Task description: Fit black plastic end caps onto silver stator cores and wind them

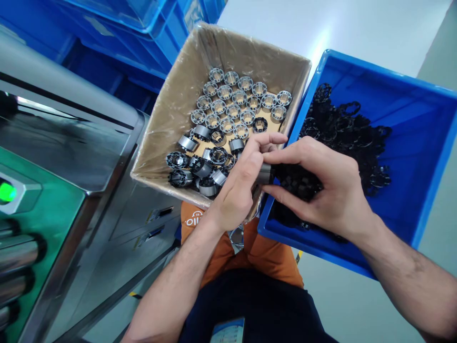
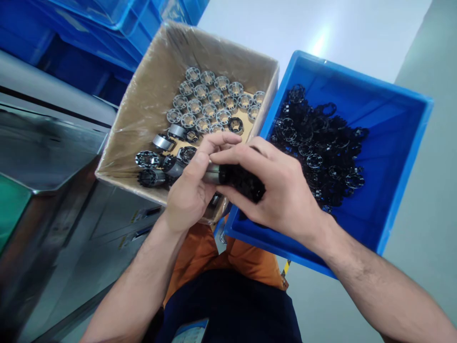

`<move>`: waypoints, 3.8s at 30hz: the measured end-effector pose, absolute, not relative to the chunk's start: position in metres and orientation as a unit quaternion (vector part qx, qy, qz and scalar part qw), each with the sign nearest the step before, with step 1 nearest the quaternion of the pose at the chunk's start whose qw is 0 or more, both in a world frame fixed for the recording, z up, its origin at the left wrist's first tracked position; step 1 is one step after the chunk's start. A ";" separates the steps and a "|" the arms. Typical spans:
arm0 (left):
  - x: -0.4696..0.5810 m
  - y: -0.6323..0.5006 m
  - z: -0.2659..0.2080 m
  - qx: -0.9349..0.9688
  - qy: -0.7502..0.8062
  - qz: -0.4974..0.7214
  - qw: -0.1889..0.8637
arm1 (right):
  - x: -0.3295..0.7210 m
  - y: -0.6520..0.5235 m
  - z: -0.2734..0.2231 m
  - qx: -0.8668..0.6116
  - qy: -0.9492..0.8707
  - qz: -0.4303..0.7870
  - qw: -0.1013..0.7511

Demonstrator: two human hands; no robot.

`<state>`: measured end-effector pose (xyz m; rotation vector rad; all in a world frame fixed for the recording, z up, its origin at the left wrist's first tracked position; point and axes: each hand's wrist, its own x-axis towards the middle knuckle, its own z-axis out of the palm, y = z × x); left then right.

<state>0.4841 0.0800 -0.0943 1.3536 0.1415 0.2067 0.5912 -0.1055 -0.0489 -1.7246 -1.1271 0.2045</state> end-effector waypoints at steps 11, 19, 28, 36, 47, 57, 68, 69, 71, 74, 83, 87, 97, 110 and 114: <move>0.490 0.080 -0.086 0.628 0.078 0.111 0.767 | 0.595 -0.112 -0.038 -0.715 -0.400 0.089 0.566; 0.490 0.079 -0.084 0.567 0.089 0.159 0.804 | 0.615 -0.111 -0.058 -0.651 -0.297 0.253 0.651; 0.490 0.082 -0.087 0.602 0.100 0.101 0.785 | 0.609 -0.108 -0.052 -0.704 -0.432 0.072 0.559; 0.495 0.083 -0.083 0.505 0.129 0.084 0.849 | 0.607 -0.111 -0.048 -0.722 -0.367 0.066 0.584; 0.482 0.075 -0.092 0.593 0.068 0.101 0.796 | 0.594 -0.104 -0.054 -0.703 -0.370 0.080 0.602; 0.481 0.083 -0.095 0.605 0.021 0.091 0.790 | 0.597 -0.102 -0.059 -0.666 -0.418 0.052 0.616; 0.480 0.081 -0.092 0.615 0.040 0.064 0.785 | 0.598 -0.105 -0.050 -0.684 -0.405 0.086 0.601; 0.480 0.081 -0.091 0.615 0.041 0.068 0.784 | 0.597 -0.105 -0.049 -0.687 -0.405 0.087 0.597; 0.480 0.079 -0.090 0.613 0.035 0.067 0.787 | 0.596 -0.105 -0.048 -0.693 -0.409 0.088 0.587; 0.480 0.077 -0.088 0.634 0.020 0.068 0.770 | 0.598 -0.107 -0.048 -0.695 -0.413 0.091 0.581; 0.507 0.129 -0.088 0.883 0.103 0.127 0.439 | 0.636 -0.116 -0.048 -0.703 -0.260 0.115 0.653; 0.526 0.135 -0.074 0.931 0.017 0.034 0.364 | 0.635 -0.110 -0.055 -0.650 -0.212 0.194 0.704; 0.612 0.219 -0.127 0.979 0.016 -0.026 0.201 | 0.657 -0.116 -0.082 -0.672 -0.268 0.130 0.678; 0.555 0.190 -0.092 0.771 0.119 0.153 0.606 | 0.644 -0.116 -0.056 -0.660 -0.376 0.074 0.646; 0.523 0.135 -0.072 0.598 0.185 0.086 0.775 | 0.629 -0.115 -0.046 -0.665 -0.392 0.056 0.633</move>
